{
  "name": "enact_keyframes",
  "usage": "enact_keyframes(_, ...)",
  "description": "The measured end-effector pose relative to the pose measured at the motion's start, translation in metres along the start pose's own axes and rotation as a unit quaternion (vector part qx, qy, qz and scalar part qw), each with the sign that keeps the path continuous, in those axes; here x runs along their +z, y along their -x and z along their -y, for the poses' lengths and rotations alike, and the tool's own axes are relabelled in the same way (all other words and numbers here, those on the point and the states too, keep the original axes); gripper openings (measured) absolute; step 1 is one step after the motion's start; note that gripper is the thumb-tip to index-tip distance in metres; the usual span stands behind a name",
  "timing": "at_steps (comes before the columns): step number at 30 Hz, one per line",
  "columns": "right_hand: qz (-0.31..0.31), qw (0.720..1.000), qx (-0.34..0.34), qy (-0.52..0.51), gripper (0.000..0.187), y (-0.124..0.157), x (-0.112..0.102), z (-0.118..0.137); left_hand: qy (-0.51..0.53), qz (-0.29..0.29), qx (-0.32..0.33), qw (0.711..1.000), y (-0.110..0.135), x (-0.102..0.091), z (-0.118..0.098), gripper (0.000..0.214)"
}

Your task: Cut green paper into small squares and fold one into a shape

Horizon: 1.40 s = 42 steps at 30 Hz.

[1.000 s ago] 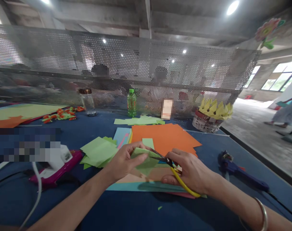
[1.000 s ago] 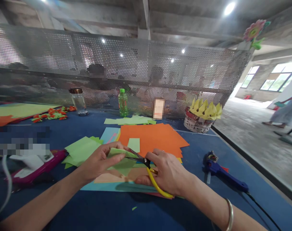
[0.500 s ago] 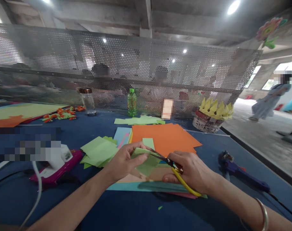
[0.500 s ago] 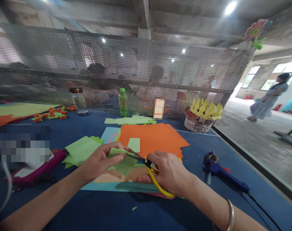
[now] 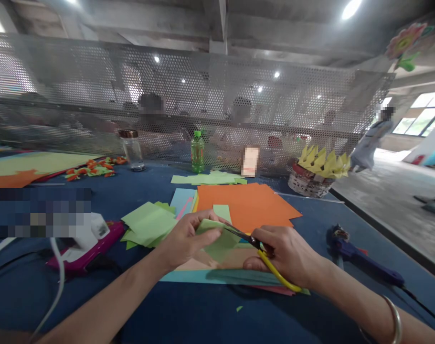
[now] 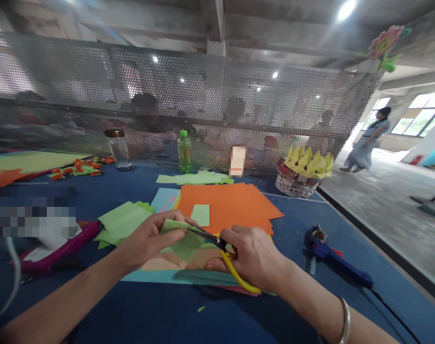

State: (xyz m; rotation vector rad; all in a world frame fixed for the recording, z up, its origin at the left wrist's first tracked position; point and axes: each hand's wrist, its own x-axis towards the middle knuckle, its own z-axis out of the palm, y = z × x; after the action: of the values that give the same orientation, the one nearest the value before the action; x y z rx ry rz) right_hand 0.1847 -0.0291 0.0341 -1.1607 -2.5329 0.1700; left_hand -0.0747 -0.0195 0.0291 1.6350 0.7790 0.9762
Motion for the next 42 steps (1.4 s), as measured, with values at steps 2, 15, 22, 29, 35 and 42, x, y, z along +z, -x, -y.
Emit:
enact_keyframes(2, -0.007, 1.000, -0.009, 0.007, 0.050, 0.0007, 0.0011, -0.0010, -0.006, -0.001, -0.003, 1.000, 0.0003, 0.0000, -0.0013, 0.014)
enact_keyframes(15, -0.021, 0.999, -0.042, 0.015, 0.050, 0.0016, -0.0003, -0.0003, -0.007, 0.004, -0.018, 1.000, 0.0013, -0.0004, -0.0046, 0.017)
enact_keyframes(22, -0.015, 0.999, -0.040, 0.015, 0.053, 0.0018, -0.0016, -0.0010, 0.005, 0.014, -0.024, 1.000, 0.0009, 0.0000, -0.0062, 0.018)
enact_keyframes(29, -0.021, 0.998, -0.053, 0.025, 0.058, 0.0020, -0.0009, -0.0003, 0.017, 0.016, -0.022, 0.999, 0.0018, -0.0002, -0.0054, 0.017)
enact_keyframes(35, -0.020, 0.998, -0.052, 0.024, 0.062, 0.0029, -0.0001, -0.0012, 0.048, 0.019, -0.037, 0.998, 0.0025, -0.0003, -0.0050, 0.016)
enact_keyframes(42, -0.007, 1.000, -0.027, -0.012, 0.061, 0.0025, -0.0010, 0.0052, 0.097, 0.036, -0.056, 0.993, 0.0014, 0.0014, -0.0030, 0.017)
